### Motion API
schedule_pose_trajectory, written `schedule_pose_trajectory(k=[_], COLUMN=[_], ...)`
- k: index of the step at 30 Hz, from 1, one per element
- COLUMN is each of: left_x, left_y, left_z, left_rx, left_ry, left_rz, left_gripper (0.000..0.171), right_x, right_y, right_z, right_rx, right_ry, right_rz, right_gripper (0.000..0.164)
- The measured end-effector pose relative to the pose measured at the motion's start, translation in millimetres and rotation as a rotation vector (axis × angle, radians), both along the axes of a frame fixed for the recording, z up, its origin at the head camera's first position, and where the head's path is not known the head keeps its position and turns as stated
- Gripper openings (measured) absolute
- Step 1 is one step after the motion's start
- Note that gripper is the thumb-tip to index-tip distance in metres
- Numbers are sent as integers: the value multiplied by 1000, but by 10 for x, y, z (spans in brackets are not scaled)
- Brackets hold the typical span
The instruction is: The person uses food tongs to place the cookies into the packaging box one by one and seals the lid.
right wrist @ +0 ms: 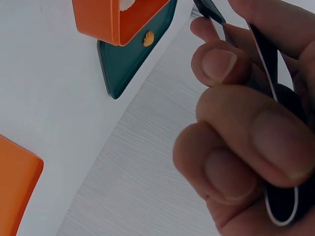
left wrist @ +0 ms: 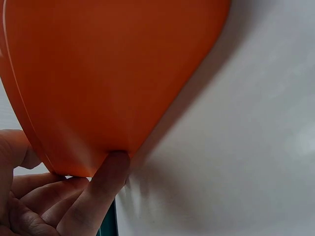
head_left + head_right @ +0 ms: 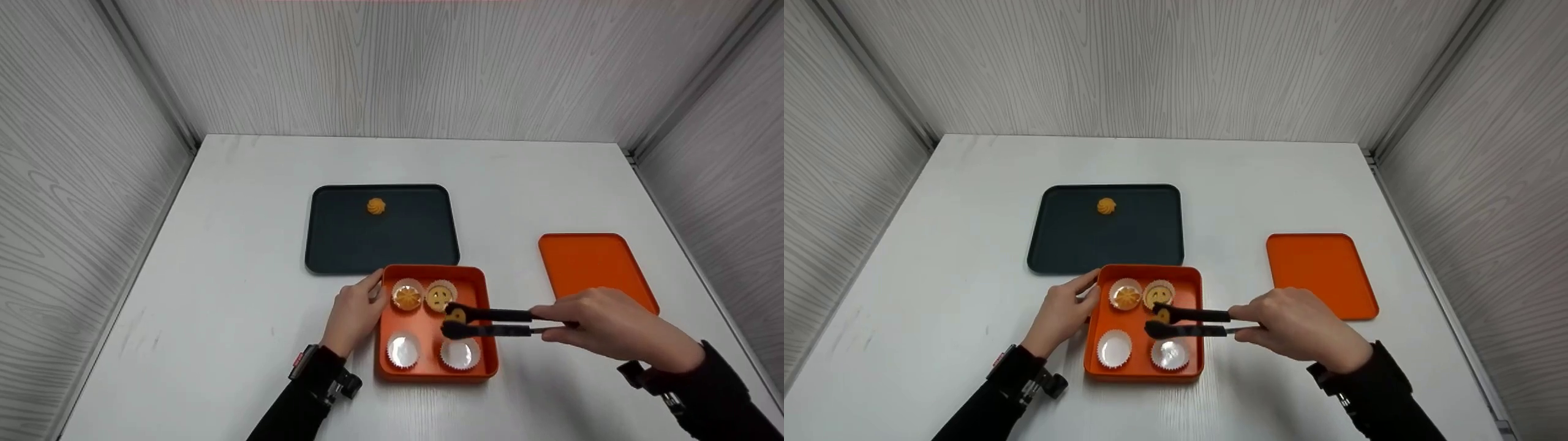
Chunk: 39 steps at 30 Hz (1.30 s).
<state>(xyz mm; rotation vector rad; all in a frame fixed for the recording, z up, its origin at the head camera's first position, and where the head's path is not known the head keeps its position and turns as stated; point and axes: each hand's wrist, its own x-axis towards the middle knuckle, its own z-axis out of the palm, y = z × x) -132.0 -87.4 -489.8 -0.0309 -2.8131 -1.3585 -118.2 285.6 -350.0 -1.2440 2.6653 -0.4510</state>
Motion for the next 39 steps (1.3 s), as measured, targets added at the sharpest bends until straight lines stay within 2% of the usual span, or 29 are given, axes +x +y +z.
schedule_pose_trajectory(k=[6,11,18,23,28,39], left_x=[-6,-10,-19,-25,-24,-5], left_y=[-4,-3,5,6,5,6], left_z=[10,13,9,4,3,28], left_rx=[5,0,3,5,5,5], left_ry=[-31,-29,-33,-47,-60,-87], left_rz=[7,8,6,8,10,15], left_gripper=[46,45,45,46,46,47], right_x=[63,54,50,28,17,18], right_y=[-29,-82,-146,-177,-165,-85], right_z=[-1,-19,-87,-184,-242,-175], right_rx=[80,127,187,188,184,132], right_ry=[9,-6,17,-6,-21,8], right_rz=[41,35,34,32,19,11], right_gripper=[18,19,19,23,20,25])
